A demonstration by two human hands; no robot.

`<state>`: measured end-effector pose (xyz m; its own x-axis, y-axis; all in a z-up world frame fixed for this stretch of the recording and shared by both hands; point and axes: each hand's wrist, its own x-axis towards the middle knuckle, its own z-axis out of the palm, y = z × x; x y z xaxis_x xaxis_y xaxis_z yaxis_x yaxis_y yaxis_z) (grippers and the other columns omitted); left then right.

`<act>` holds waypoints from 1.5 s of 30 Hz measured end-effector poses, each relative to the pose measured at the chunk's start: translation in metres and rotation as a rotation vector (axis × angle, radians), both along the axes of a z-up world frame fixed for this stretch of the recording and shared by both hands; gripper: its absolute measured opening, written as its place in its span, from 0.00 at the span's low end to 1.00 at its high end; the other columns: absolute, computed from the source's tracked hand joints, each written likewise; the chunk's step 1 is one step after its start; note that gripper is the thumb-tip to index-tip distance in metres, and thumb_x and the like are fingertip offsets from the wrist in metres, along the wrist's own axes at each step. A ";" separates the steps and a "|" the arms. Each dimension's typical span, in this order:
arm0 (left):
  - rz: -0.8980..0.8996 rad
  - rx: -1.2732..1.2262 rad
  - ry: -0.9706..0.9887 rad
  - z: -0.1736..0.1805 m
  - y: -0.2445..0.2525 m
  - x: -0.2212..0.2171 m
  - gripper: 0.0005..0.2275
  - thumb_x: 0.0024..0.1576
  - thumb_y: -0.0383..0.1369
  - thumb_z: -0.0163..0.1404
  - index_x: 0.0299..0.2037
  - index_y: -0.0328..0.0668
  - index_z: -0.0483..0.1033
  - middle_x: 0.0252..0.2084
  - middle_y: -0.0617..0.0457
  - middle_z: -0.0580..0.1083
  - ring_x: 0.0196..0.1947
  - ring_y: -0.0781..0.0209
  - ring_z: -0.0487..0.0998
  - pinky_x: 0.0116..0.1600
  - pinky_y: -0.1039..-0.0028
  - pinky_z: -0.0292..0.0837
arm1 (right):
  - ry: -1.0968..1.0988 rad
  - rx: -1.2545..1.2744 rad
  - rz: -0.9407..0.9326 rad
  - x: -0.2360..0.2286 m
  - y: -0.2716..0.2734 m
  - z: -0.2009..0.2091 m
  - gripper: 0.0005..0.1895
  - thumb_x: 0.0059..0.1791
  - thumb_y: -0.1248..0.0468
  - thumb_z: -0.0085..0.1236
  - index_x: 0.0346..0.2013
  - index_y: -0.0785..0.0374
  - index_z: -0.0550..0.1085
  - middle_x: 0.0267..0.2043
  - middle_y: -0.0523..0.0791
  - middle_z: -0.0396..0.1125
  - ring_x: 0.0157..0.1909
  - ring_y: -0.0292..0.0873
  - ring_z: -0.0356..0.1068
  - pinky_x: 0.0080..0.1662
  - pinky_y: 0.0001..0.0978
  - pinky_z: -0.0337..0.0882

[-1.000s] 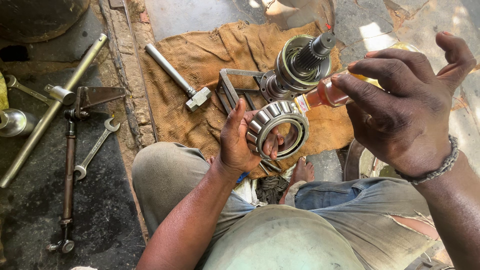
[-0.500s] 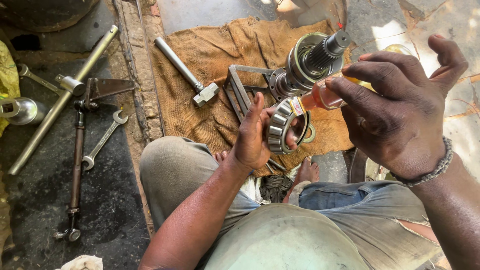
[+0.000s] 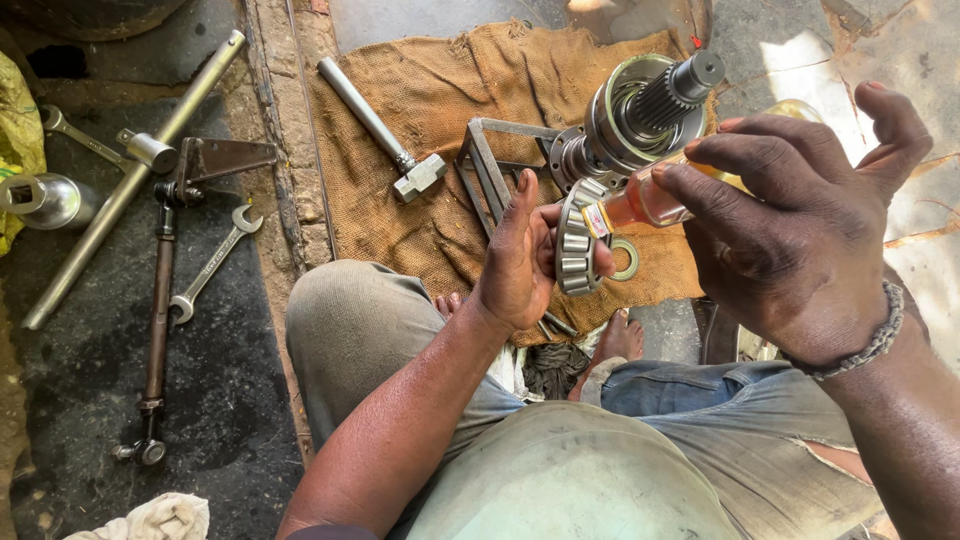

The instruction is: The person lubricates a bearing from a small bottle, wipes it with a blue cloth, and inserts it into a housing before using a metal rod to seat mechanical components.

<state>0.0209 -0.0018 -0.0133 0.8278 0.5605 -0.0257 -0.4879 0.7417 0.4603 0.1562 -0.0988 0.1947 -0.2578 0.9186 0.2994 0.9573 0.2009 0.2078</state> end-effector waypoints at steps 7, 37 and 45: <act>0.023 -0.042 -0.001 -0.003 0.002 0.001 0.40 0.61 0.67 0.37 0.50 0.25 0.72 0.37 0.39 0.79 0.37 0.55 0.83 0.50 0.65 0.81 | -0.016 -0.011 0.000 0.000 -0.003 -0.005 0.22 0.40 0.71 0.69 0.48 0.51 0.81 0.51 0.42 0.74 0.59 0.44 0.71 0.70 0.58 0.42; 0.149 -0.308 -0.003 -0.007 0.008 0.000 0.43 0.57 0.67 0.40 0.49 0.18 0.72 0.42 0.32 0.79 0.45 0.45 0.83 0.57 0.57 0.79 | 0.011 0.015 -0.040 0.004 -0.017 -0.024 0.22 0.41 0.71 0.70 0.49 0.50 0.81 0.50 0.41 0.73 0.58 0.44 0.72 0.70 0.58 0.44; 0.184 -0.425 -0.028 -0.011 0.011 0.000 0.43 0.56 0.68 0.43 0.49 0.20 0.72 0.42 0.35 0.78 0.47 0.41 0.81 0.61 0.55 0.74 | 0.049 0.020 -0.065 0.007 -0.020 -0.030 0.21 0.41 0.70 0.69 0.47 0.50 0.81 0.50 0.41 0.74 0.56 0.44 0.72 0.68 0.58 0.45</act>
<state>0.0205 0.0089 -0.0241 0.7194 0.6423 -0.2644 -0.6366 0.7619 0.1190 0.1634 -0.1185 0.1648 -0.1826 0.9268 0.3281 0.9772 0.1345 0.1641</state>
